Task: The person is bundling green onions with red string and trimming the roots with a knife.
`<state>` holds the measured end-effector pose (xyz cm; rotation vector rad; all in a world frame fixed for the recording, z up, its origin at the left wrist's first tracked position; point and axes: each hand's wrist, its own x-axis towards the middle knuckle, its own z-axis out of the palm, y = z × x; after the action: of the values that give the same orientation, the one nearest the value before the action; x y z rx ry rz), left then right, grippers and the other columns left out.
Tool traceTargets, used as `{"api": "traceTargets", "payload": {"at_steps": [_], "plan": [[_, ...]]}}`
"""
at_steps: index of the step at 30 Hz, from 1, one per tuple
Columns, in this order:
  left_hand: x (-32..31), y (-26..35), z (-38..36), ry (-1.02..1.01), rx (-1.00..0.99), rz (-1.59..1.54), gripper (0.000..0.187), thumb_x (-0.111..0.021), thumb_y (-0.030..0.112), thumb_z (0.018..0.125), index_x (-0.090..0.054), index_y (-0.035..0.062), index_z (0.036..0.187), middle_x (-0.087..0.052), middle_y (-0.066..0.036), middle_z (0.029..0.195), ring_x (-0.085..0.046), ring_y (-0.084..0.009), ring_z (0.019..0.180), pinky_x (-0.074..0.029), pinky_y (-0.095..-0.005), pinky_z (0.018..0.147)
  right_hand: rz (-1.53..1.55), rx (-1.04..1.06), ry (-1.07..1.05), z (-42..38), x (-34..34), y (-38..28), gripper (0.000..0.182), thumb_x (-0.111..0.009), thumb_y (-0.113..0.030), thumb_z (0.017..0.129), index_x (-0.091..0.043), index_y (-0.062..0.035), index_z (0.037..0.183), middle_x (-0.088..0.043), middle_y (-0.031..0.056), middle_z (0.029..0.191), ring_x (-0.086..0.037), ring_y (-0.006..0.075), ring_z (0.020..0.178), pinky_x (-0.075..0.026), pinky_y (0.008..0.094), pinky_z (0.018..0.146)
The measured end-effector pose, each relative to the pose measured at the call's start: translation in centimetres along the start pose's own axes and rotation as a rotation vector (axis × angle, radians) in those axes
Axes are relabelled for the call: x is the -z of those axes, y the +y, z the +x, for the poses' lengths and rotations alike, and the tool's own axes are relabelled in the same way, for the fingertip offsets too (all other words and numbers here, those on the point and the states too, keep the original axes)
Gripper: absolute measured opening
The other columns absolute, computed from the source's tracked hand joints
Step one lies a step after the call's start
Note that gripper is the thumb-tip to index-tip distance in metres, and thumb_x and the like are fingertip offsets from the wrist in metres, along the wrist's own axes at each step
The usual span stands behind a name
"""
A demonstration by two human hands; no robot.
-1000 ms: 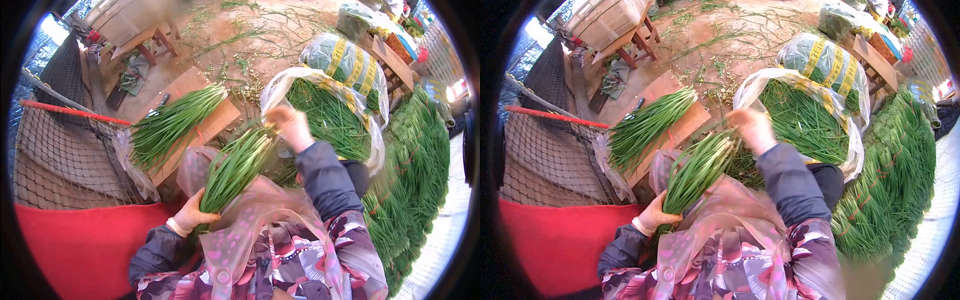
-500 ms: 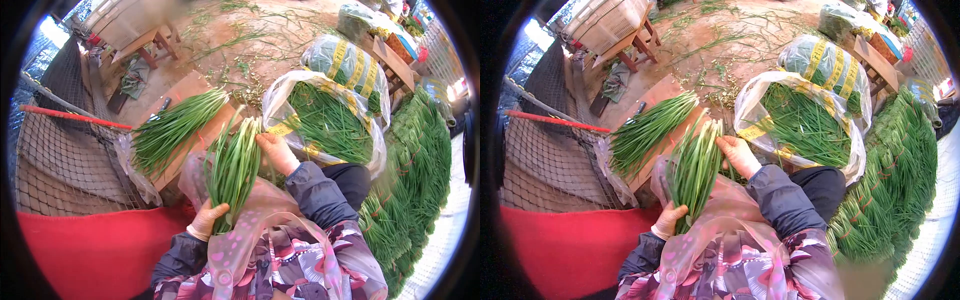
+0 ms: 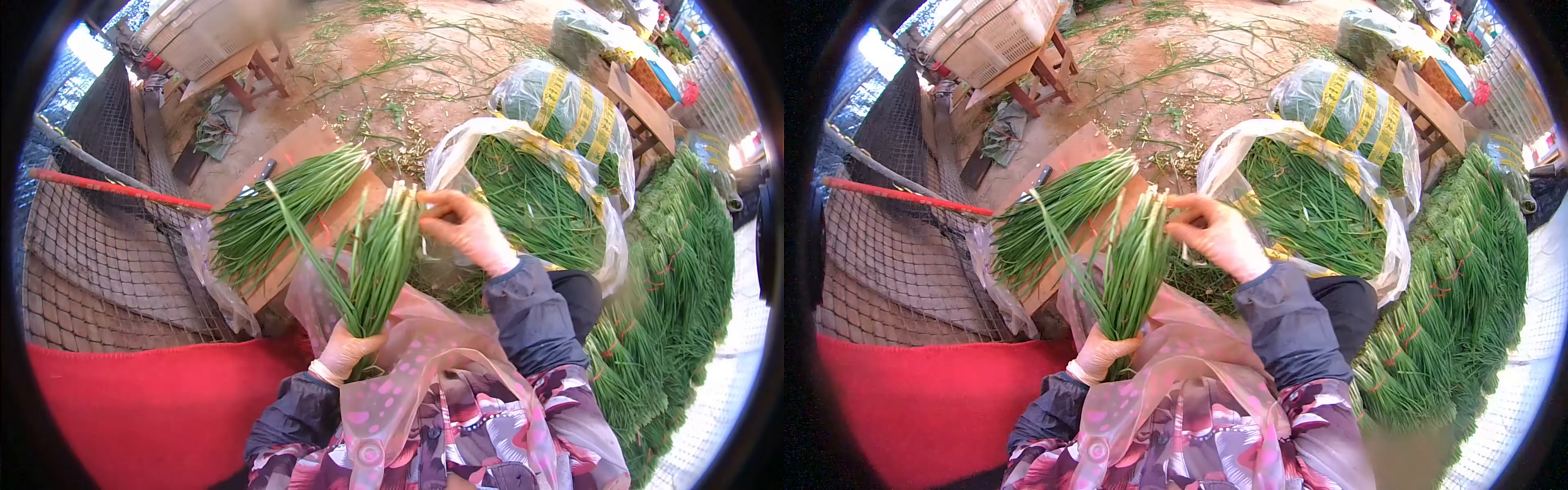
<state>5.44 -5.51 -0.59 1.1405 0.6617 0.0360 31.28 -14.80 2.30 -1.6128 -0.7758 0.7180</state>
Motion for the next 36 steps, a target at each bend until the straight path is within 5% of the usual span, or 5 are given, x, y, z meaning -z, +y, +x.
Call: {"api": "traceTargets", "payload": {"at_steps": [13, 24, 27, 31, 36], "plan": [[1.7, -0.1, -0.1, 0.018, -0.024, 0.487, 0.04, -0.07, 0.001, 0.08, -0.061, 0.0037, 0.119, -0.066, -0.003, 0.109, -0.06, -0.0125, 0.099, -0.047, -0.0288, 0.088, -0.81, 0.319, -0.224, 1.7, -1.6, 2.1, 0.079, -0.074, -0.043, 0.065, -0.05, -0.0204, 0.137, -0.034, 0.0127, 0.149, -0.014, 0.042, 0.143, -0.012, 0.059, 0.114], [6.3, 0.2, -2.5, 0.174, -0.189, 0.614, 0.058, -0.072, -0.001, 0.073, -0.051, 0.0014, 0.127, -0.067, -0.006, 0.108, -0.063, -0.0151, 0.096, -0.05, -0.0295, 0.081, -0.475, -0.277, 0.637, 1.5, 8.8, 10.1, 0.016, -0.071, -0.017, 0.079, -0.061, -0.0035, 0.078, -0.069, 0.0105, 0.075, -0.06, 0.0198, 0.061, -0.049, 0.0339, 0.059], [7.2, 0.9, -2.9, 0.268, -0.241, 0.977, 0.068, -0.075, 0.011, 0.069, -0.049, 0.0082, 0.131, -0.067, -0.022, 0.098, -0.066, -0.0375, 0.091, -0.052, -0.0412, 0.077, -1.093, -0.349, -0.162, -0.6, 6.9, 5.4, 0.039, -0.074, -0.034, 0.074, -0.07, -0.007, 0.101, -0.07, 0.0128, 0.098, -0.067, 0.0297, 0.088, -0.052, 0.0387, 0.079], [5.9, 2.2, -2.2, 0.229, -0.193, 1.089, 0.067, -0.074, 0.017, 0.069, -0.049, 0.0102, 0.131, -0.065, -0.022, 0.094, -0.062, -0.0425, 0.089, -0.051, -0.0467, 0.073, -0.792, 0.577, -0.147, 0.1, 0.2, 0.6, 0.056, -0.081, -0.039, 0.061, -0.068, -0.0081, 0.105, -0.064, 0.0118, 0.116, -0.055, 0.0319, 0.114, -0.042, 0.0434, 0.099], [5.5, 3.7, -2.5, 0.198, -0.364, 1.27, 0.07, -0.074, 0.017, 0.068, -0.049, 0.0124, 0.133, -0.065, -0.019, 0.092, -0.063, -0.039, 0.087, -0.051, -0.0444, 0.074, -0.757, 0.51, -0.42, 0.7, -5.0, 1.7, 0.032, -0.079, -0.029, 0.065, -0.07, -0.0103, 0.089, -0.065, 0.0072, 0.104, -0.056, 0.0276, 0.109, -0.04, 0.0416, 0.098]]}}
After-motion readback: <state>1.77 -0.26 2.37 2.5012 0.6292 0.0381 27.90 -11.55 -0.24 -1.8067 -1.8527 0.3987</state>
